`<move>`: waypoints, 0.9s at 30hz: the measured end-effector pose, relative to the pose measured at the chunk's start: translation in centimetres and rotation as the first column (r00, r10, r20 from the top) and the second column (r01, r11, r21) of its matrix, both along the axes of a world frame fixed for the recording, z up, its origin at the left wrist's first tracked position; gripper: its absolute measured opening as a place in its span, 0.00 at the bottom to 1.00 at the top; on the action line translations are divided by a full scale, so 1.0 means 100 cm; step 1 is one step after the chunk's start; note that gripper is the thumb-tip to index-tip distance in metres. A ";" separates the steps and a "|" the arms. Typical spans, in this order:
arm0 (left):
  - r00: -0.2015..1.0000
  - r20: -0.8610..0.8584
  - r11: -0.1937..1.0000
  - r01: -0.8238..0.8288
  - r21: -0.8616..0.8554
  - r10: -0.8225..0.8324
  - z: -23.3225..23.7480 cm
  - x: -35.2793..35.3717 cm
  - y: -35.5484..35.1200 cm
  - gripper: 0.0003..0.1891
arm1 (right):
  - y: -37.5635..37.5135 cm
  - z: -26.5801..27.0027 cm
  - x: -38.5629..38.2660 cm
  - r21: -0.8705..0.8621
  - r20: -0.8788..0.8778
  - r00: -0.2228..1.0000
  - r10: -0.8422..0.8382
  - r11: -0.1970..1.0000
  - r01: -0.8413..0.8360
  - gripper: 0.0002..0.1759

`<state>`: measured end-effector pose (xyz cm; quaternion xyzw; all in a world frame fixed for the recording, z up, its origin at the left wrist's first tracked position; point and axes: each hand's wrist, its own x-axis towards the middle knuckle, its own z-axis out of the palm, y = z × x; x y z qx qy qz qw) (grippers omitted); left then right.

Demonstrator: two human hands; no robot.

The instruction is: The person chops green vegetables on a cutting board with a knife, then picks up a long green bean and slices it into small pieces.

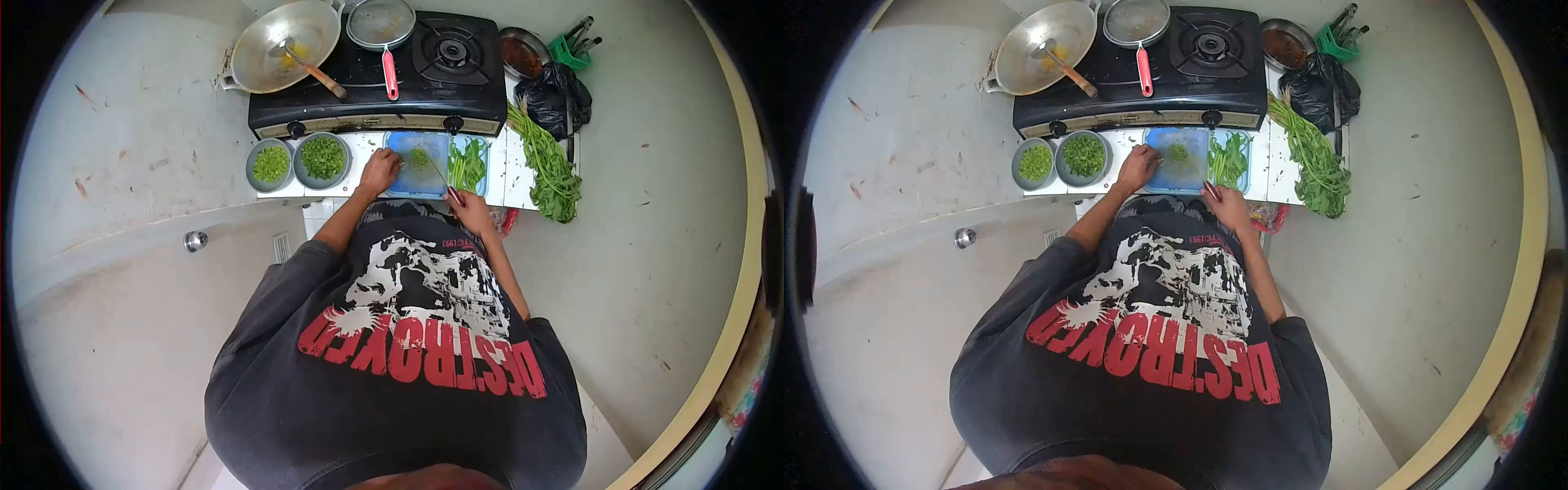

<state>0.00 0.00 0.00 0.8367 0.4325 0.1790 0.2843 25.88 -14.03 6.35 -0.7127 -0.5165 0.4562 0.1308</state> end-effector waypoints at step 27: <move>0.958 0.248 0.983 -0.111 -0.146 0.145 -0.016 -0.005 -0.003 0.05 | -0.005 -0.046 -0.122 0.027 0.295 0.956 0.003 1.000 -0.012 0.25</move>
